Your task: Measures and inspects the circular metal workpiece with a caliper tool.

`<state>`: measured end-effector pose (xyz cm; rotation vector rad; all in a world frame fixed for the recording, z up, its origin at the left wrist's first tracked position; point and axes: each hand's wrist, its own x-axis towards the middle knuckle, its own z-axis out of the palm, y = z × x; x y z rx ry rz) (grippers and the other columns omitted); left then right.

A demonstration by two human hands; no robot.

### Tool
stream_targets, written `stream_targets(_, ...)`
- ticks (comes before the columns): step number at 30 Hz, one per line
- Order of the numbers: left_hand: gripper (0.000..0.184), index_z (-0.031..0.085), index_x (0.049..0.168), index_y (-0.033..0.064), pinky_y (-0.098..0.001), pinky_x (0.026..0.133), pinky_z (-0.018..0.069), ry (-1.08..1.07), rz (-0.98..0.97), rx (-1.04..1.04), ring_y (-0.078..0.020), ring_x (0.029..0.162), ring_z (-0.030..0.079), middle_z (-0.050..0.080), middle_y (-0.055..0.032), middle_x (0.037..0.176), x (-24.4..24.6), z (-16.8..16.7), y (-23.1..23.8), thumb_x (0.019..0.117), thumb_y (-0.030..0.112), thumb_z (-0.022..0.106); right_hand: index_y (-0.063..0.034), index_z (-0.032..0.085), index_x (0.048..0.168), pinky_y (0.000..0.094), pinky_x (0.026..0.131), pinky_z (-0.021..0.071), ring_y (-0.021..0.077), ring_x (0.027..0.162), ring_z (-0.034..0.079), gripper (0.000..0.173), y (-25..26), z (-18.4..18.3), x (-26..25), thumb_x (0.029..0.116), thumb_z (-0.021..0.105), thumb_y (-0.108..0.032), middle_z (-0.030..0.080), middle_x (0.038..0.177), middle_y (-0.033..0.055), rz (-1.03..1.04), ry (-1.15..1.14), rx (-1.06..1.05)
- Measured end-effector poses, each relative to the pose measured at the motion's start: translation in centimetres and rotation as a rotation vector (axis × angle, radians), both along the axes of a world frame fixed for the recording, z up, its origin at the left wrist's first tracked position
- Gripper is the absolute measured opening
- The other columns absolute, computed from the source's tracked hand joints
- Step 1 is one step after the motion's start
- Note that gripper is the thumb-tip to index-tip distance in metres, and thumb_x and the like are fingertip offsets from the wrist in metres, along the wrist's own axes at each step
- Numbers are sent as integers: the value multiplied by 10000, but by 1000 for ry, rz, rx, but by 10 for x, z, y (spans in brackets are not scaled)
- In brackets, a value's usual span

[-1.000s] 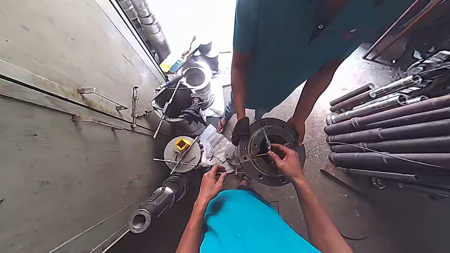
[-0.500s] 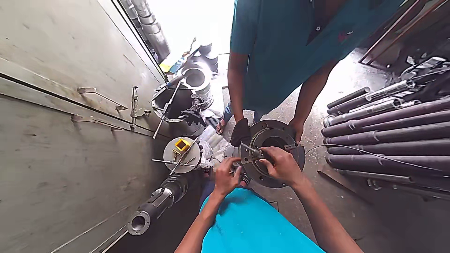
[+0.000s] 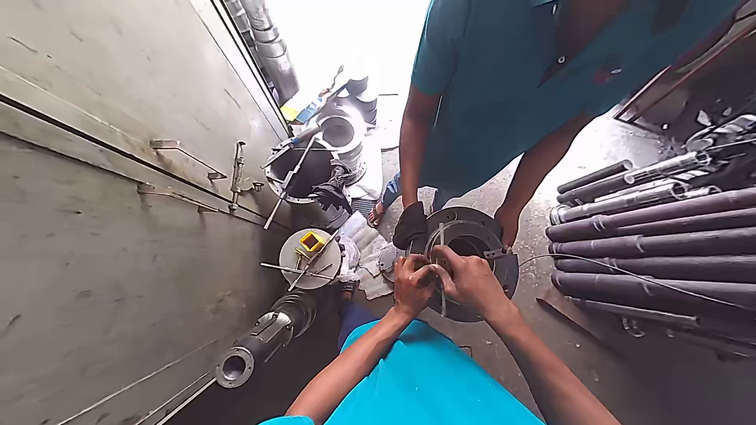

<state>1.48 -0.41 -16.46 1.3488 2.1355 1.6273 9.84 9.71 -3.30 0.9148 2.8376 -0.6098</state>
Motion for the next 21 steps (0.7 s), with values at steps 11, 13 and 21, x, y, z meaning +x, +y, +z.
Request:
stream_targets(11, 183, 830, 963, 192, -452, 848, 502, -28, -52, 27, -275, 939, 636, 713, -118, 1031, -2, -9, 3, 838, 183, 697, -184, 718, 1225, 525, 728, 563, 367, 974, 660, 324, 17, 19, 15, 914, 677, -266, 663, 1090, 152, 124, -50, 130)
stream_targets(13, 183, 825, 948, 183, -467, 841, 499, -21, -54, 29, -291, 938, 637, 712, -128, 1030, -2, -8, 2, 826, 173, 689, -229, 721, 1251, 518, 792, 555, 374, 1087, 625, 390, 19, 21, 14, 862, 724, -197, 662, 1240, 131, 289, -47, 119)
stream_targets(21, 227, 815, 898, 139, -512, 902, 522, -59, -18, 49, -313, 994, 671, 733, -144, 1055, 1, -17, 4, 888, 344, 718, -65, 694, 1264, 503, 711, 565, 387, 907, 694, 383, 12, 10, 7, 977, 605, -303, 718, 904, 159, 277, -185, 217)
